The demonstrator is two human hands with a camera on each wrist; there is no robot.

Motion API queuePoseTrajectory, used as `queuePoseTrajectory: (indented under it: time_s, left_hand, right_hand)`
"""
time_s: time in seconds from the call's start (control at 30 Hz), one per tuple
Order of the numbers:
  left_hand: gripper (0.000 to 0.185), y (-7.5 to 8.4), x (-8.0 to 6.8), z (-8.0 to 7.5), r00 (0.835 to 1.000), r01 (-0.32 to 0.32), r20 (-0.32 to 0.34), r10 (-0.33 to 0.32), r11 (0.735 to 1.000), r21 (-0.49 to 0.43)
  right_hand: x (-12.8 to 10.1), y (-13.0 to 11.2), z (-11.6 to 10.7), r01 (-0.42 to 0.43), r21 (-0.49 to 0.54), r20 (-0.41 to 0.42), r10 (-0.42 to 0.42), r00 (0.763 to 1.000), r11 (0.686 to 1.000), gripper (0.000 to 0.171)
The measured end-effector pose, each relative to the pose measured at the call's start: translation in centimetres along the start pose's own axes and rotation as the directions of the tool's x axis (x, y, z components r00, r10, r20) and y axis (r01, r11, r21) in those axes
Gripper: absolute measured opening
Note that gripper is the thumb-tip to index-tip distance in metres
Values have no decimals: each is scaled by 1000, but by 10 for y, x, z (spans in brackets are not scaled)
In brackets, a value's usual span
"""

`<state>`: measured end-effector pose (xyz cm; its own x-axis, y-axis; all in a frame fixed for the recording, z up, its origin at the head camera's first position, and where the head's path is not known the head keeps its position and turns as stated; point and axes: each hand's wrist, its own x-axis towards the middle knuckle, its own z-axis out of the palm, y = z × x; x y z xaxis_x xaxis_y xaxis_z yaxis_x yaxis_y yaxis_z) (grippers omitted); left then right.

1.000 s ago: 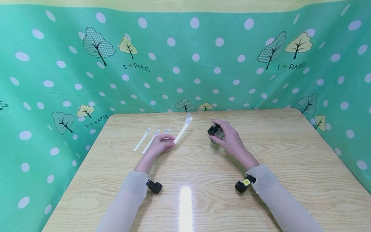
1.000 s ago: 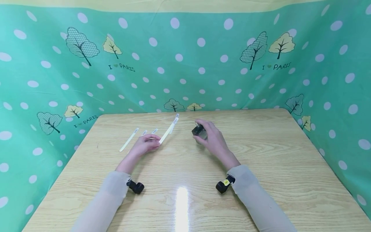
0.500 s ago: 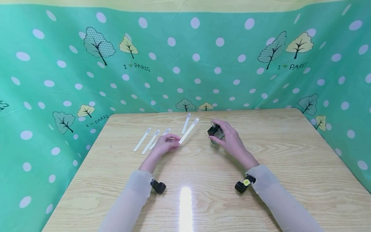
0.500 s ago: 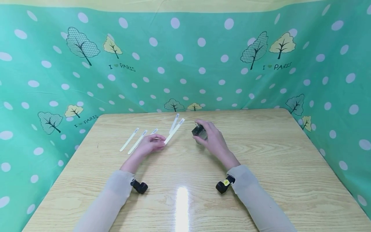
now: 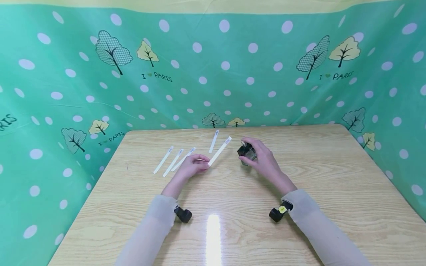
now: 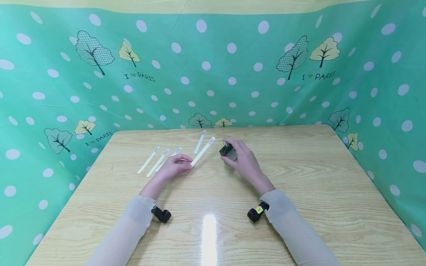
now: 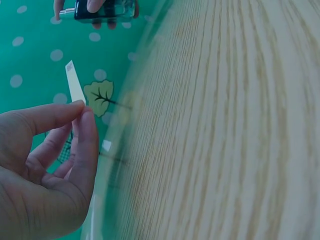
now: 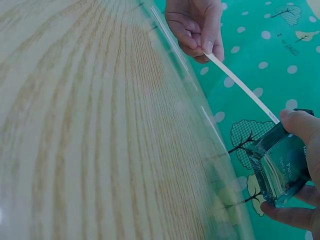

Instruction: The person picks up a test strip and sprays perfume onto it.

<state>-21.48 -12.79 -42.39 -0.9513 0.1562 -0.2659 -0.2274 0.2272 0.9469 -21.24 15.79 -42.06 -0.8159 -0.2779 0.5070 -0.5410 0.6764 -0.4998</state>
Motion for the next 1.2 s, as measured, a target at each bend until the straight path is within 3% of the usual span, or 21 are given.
queuePoseTrajectory:
  time_s: [1.2]
  left_hand:
    - [30,5,-5,6,998,-27,61,31,997,-77]
  right_hand:
    - [1,-8,9,9,-19,27,-9,1000,1000,69]
